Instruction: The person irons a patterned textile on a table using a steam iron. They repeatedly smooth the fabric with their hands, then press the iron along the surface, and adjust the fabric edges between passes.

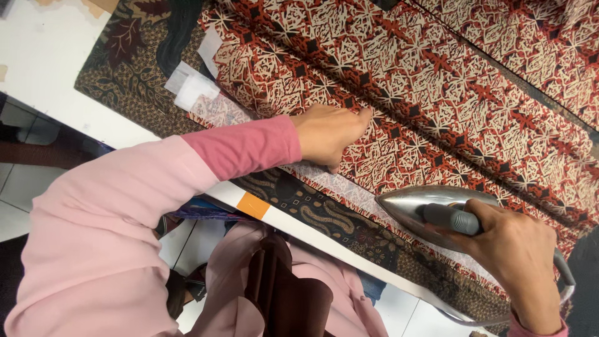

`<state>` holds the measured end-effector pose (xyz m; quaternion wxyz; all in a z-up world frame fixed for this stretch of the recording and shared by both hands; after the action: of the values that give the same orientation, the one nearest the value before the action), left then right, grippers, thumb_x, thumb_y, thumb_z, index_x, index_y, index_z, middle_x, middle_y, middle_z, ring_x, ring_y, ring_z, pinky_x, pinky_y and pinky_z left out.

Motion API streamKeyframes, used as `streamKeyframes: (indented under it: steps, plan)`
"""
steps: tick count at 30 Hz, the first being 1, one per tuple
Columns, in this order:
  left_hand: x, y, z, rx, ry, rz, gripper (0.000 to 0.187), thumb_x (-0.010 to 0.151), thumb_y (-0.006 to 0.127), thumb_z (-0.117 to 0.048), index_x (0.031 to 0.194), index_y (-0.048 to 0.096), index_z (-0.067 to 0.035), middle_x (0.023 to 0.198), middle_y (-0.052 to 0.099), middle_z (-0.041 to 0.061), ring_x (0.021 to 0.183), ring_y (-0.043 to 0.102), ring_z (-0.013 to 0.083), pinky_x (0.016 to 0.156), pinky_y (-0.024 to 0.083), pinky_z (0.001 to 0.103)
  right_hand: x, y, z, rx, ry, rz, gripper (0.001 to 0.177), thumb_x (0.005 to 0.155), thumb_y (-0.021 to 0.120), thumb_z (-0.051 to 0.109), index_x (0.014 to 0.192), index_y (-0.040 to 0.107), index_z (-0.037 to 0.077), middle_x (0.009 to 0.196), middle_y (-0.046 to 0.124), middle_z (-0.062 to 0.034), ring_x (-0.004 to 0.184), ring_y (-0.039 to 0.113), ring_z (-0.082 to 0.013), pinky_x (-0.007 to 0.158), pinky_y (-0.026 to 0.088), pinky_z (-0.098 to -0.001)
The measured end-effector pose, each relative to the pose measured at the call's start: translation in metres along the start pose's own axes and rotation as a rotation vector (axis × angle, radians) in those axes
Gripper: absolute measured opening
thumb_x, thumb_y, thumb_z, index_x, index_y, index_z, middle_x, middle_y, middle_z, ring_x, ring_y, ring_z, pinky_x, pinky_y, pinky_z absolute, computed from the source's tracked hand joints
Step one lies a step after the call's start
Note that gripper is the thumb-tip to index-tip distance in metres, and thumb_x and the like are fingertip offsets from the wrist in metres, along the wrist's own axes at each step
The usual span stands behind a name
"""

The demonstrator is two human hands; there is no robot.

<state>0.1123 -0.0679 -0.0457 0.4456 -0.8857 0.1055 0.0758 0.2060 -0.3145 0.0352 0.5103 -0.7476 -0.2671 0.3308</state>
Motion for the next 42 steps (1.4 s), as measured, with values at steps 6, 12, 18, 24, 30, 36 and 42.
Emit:
streamKeyframes:
  steps: [6,12,18,24,30,36,42]
  plan:
    - [0.007,0.006,-0.005,0.067,0.001,0.049,0.115,0.056,0.097,-0.016,0.142,0.027,0.016,0.087,0.073,0.018,0.087,0.073,0.0334,0.073,0.056,0.042,0.004,-0.006,0.013,0.0,-0.011,-0.036,0.044,0.067,0.081,0.061,0.09,0.077,0.023,0.061,0.066,-0.0095,0.056,0.066,-0.0302,0.055,0.049,-0.0428]
    - [-0.002,0.003,-0.006,0.059,0.016,0.007,0.108,0.06,0.092,-0.011,0.144,0.03,0.014,0.081,0.073,0.018,0.081,0.073,0.0337,0.069,0.056,0.044,0.021,-0.026,0.056,0.053,-0.096,-0.112,0.045,0.071,0.081,0.064,0.083,0.074,0.02,0.065,0.067,-0.0092,0.055,0.066,-0.0299,0.052,0.047,-0.0429]
    - [-0.044,-0.021,0.03,0.103,0.0,-0.039,0.056,0.076,0.066,0.01,0.128,0.047,0.004,0.079,0.071,0.018,0.075,0.073,0.0367,0.065,0.055,0.049,0.035,-0.041,0.087,0.056,-0.12,-0.128,0.049,0.07,0.081,0.065,0.094,0.078,0.023,0.063,0.067,-0.0124,0.056,0.066,-0.0332,0.05,0.047,-0.0439]
    - [-0.102,-0.069,0.101,0.055,-0.122,-0.135,0.051,0.068,0.07,0.006,0.116,0.056,-0.005,0.09,0.072,0.014,0.09,0.071,0.0362,0.077,0.053,0.048,0.039,-0.034,0.083,-0.008,-0.037,-0.017,0.054,0.07,0.077,0.069,0.107,0.079,0.03,0.061,0.068,-0.0113,0.056,0.069,-0.0306,0.052,0.05,-0.0423]
    - [-0.094,-0.059,0.085,-0.09,-0.033,-0.097,0.072,0.054,0.09,-0.012,0.117,0.056,-0.01,0.094,0.071,0.008,0.089,0.071,0.0306,0.075,0.051,0.046,0.038,-0.027,0.078,-0.062,0.018,0.032,0.062,0.067,0.075,0.075,0.113,0.078,0.034,0.062,0.069,-0.0101,0.059,0.071,-0.0303,0.054,0.052,-0.0421]
    - [-0.075,-0.048,0.074,-0.131,0.019,-0.148,0.073,0.056,0.094,-0.022,0.118,0.056,-0.01,0.081,0.071,0.005,0.083,0.07,0.0276,0.074,0.048,0.045,0.036,-0.024,0.076,-0.08,0.021,0.026,0.061,0.068,0.074,0.076,0.112,0.078,0.034,0.063,0.07,-0.0096,0.06,0.071,-0.0312,0.057,0.052,-0.0434]
    - [-0.068,-0.045,0.079,-0.139,0.009,-0.146,0.077,0.055,0.096,-0.024,0.118,0.055,-0.01,0.076,0.07,0.004,0.084,0.07,0.0273,0.075,0.048,0.043,0.041,-0.026,0.08,-0.087,0.033,0.035,0.064,0.065,0.076,0.076,0.112,0.078,0.033,0.064,0.07,-0.011,0.062,0.071,-0.0332,0.058,0.053,-0.0437]
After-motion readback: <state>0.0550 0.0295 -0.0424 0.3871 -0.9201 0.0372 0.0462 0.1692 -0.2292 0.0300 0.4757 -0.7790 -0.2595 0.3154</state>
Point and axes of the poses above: each hand's wrist, its own x-axis towards the middle knuckle, its own y-axis out of the palm, z = x × y, the point moved 8 cm from there along x, towards the middle knuckle
